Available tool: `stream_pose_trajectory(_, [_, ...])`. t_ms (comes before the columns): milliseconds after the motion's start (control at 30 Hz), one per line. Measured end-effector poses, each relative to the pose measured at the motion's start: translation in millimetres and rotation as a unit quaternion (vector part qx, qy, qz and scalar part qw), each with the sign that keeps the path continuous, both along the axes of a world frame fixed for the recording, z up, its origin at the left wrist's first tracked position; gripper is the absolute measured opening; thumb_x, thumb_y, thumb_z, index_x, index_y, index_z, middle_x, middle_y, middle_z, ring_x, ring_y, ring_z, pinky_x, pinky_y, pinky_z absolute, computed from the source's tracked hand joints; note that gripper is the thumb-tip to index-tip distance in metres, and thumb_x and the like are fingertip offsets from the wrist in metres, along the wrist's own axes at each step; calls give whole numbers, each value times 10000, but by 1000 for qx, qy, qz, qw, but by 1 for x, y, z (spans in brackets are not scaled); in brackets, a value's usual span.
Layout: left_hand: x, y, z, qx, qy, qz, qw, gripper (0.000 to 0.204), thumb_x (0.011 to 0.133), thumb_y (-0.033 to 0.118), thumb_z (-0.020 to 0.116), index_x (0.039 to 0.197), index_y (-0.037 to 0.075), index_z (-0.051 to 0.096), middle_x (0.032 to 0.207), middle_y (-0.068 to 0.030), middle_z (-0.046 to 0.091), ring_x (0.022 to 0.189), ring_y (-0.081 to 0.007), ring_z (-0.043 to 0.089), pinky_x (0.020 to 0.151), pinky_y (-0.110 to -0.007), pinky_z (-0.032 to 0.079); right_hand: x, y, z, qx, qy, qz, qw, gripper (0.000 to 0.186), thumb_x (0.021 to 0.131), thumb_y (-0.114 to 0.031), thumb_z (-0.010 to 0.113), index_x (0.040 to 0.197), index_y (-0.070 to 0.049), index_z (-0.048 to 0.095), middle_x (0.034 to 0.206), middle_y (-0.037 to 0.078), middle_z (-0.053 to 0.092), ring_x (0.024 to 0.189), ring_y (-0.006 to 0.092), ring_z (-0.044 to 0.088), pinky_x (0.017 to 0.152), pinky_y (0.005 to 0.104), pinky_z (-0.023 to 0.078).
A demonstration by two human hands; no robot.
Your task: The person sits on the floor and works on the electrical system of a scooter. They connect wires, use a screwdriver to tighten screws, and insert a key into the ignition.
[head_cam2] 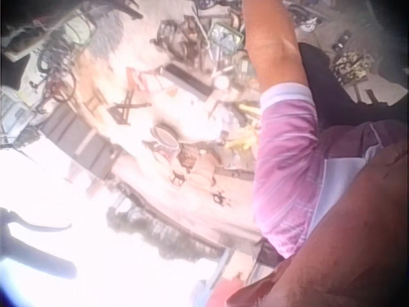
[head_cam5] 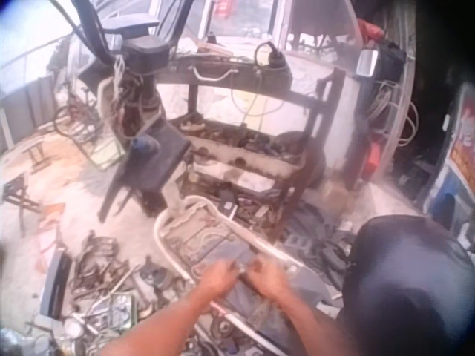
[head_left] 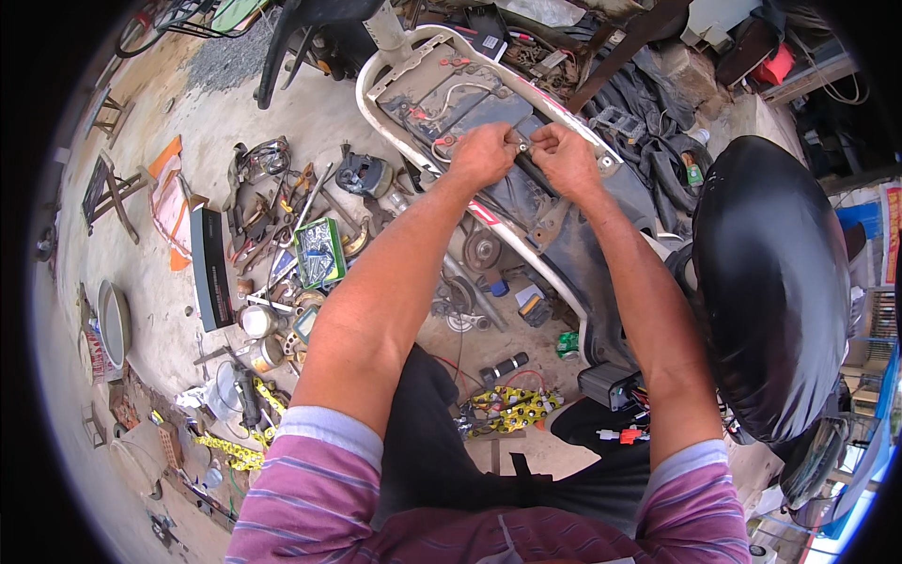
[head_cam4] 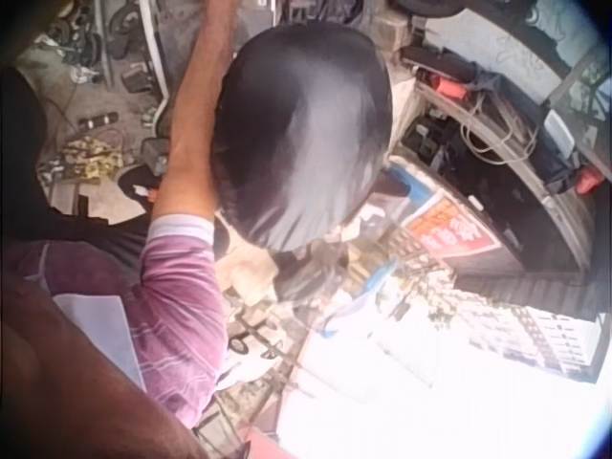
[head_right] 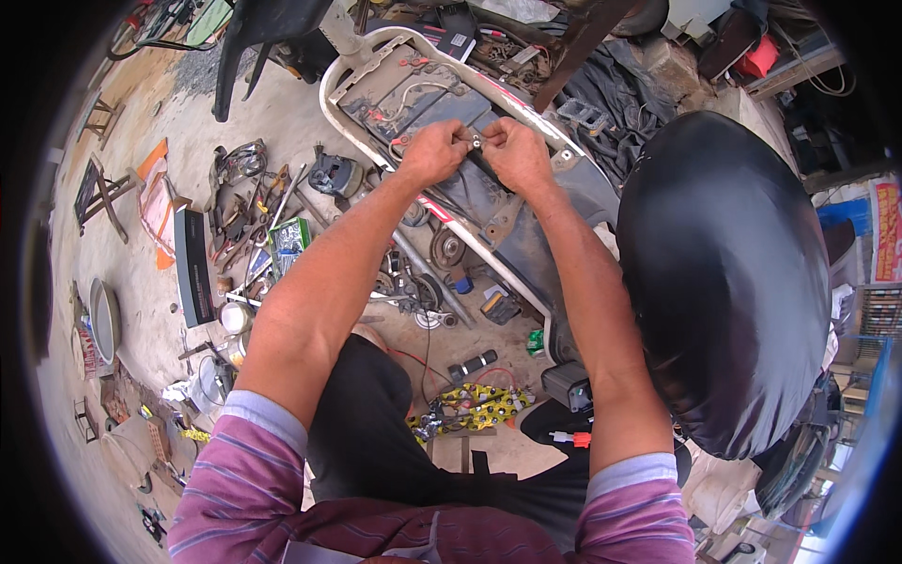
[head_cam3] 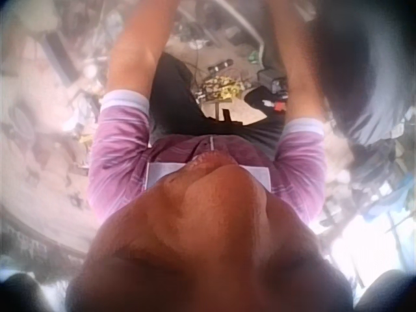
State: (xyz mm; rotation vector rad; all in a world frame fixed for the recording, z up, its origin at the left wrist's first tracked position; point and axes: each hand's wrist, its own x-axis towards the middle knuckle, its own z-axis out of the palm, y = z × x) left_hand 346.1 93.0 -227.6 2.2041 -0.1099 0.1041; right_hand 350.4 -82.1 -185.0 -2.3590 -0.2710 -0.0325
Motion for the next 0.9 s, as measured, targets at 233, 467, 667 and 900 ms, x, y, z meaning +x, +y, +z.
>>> stream_pose_trajectory(233, [2, -2, -1, -37, -20, 0, 999, 235, 845, 206, 726, 1000, 29, 721, 952, -205, 739, 940, -379, 711, 839, -461, 545, -3, 6, 1, -88, -72, 27, 993, 211, 850, -103, 722, 1050, -39, 739, 958, 140, 773, 876, 285, 756, 821, 402, 591])
stream_pose_trajectory(467, [1, 1, -2, -36, -14, -17, 999, 182, 862, 170, 671, 996, 57, 720, 1038, -217, 727, 1020, -421, 682, 889, -505, 544, -7, 10, 2, -180, -164, 61, 968, 152, 858, -126, 747, 998, -69, 738, 950, 121, 752, 859, 321, 736, 776, 440, 581])
stream_pose_trajectory(667, [-1, 3, 1, -44, -66, -4, 997, 187, 851, 154, 700, 974, 13, 712, 915, -203, 735, 880, -371, 713, 801, -452, 548, -8, 9, 6, -203, -215, 73, 952, 148, 858, -176, 758, 975, -87, 742, 970, 104, 734, 852, 340, 716, 757, 464, 565])
stream_pose_trajectory(900, [1, 4, 2, -77, -30, -21, 996, 182, 864, 139, 687, 964, -12, 702, 779, -171, 716, 711, -276, 716, 718, -417, 551, -8, 4, 4, -199, -246, 80, 945, 102, 850, -163, 767, 923, -92, 753, 942, 84, 722, 830, 322, 712, 736, 442, 564])
